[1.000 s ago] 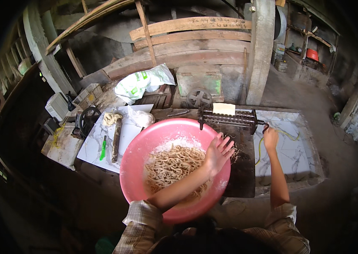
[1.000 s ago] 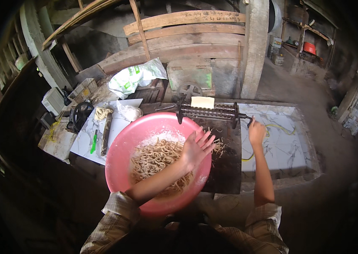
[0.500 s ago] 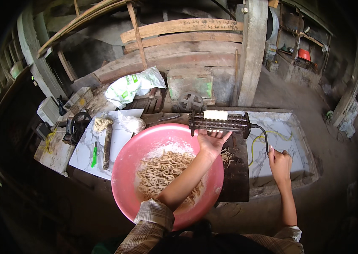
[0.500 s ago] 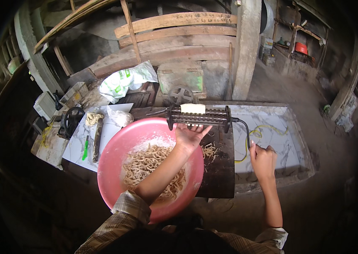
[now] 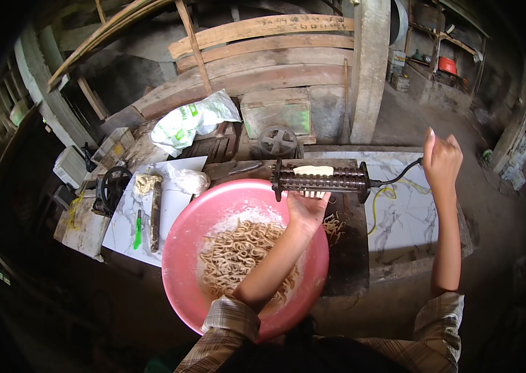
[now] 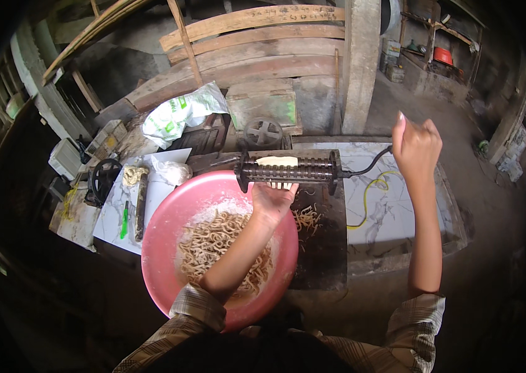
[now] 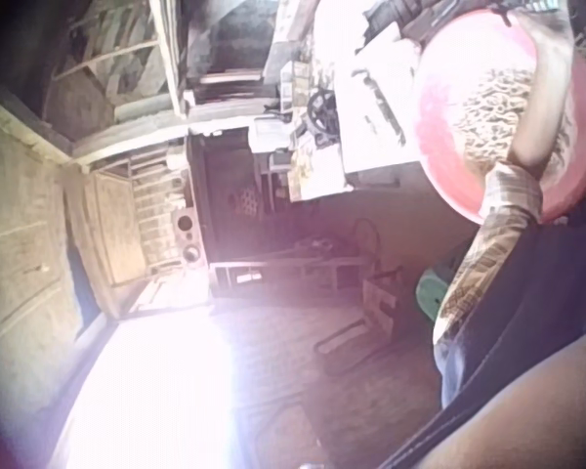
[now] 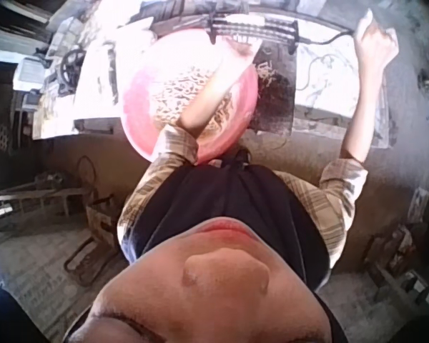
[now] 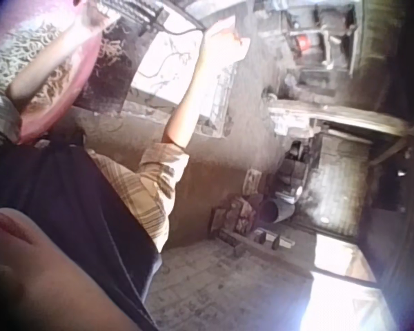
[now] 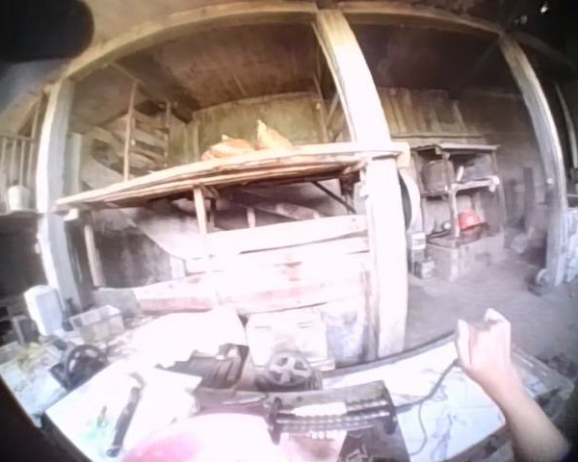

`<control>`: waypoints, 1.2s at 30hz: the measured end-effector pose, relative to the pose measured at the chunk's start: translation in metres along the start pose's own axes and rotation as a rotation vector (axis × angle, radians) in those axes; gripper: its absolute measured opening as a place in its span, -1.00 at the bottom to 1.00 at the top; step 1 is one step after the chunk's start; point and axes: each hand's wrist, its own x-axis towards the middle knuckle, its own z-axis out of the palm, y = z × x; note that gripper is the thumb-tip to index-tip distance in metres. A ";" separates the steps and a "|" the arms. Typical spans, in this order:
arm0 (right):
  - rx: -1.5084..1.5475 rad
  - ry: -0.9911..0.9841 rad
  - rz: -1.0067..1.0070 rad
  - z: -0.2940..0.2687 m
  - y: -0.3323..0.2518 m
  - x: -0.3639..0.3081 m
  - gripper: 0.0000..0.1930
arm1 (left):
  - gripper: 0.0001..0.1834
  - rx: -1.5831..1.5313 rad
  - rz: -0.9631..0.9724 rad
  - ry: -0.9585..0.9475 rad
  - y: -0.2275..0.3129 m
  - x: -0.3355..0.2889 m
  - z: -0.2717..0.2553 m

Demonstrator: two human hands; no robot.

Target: The person uses a rolling pin to flatten dough, cuts a piece with a knife, and feeds it through a hand-cranked noodle cutter into a pink bowl. They process the dough by repeatedly rolling it into thin sheets and collecting the resulting noodle strands.

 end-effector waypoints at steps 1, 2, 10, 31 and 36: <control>0.018 0.001 0.046 0.012 0.003 0.004 -0.61 | -0.62 -0.002 0.007 -0.004 0.000 0.000 0.001; 0.036 0.001 0.091 0.023 0.006 0.007 -0.58 | -0.63 -0.012 0.007 0.012 -0.001 0.000 0.002; 0.149 -0.337 0.350 0.105 0.019 -0.011 -0.42 | -0.65 -0.030 0.035 0.144 -0.008 0.001 0.012; 0.182 -0.694 0.557 -0.026 -0.070 -0.164 -0.49 | -0.67 -0.016 0.091 0.159 -0.014 0.009 -0.002; 0.207 -0.496 0.392 -0.087 -0.049 -0.092 -0.62 | -0.69 -0.023 0.076 0.289 -0.020 0.014 -0.001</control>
